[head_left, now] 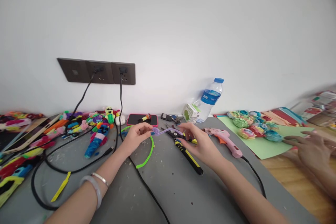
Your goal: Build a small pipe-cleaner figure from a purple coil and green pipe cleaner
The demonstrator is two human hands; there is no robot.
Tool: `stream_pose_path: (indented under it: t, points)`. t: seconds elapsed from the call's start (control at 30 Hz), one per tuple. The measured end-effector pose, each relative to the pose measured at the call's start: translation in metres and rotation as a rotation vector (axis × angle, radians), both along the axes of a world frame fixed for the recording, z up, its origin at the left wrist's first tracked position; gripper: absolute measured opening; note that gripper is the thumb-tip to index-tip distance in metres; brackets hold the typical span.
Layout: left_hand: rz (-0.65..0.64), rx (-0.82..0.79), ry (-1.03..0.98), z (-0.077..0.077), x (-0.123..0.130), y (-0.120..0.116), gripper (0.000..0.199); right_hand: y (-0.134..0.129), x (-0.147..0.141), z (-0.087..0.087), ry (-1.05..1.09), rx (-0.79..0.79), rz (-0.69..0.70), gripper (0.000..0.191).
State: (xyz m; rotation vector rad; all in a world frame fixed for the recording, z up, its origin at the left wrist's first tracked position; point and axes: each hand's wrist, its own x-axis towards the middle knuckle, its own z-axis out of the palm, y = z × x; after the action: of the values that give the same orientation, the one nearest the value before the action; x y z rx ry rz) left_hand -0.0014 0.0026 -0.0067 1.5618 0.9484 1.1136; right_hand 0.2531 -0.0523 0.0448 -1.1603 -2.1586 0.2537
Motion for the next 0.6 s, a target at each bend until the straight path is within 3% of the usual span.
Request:
stream_pose_path:
  t: [0.17, 0.4, 0.6]
  points:
    - [-0.087, -0.013, 0.044, 0.006, 0.002, -0.003, 0.019, -0.001, -0.012, -0.014, 0.078, -0.061, 0.130, 0.008]
    - [-0.097, -0.012, 0.070, 0.009, 0.002, -0.005, 0.023, -0.001, -0.015, -0.017, 0.163, -0.042, 0.059, 0.008]
    - [-0.121, -0.011, 0.065, 0.007, 0.002, -0.005, 0.022, -0.002, -0.016, -0.015, 0.231, -0.095, 0.083, 0.007]
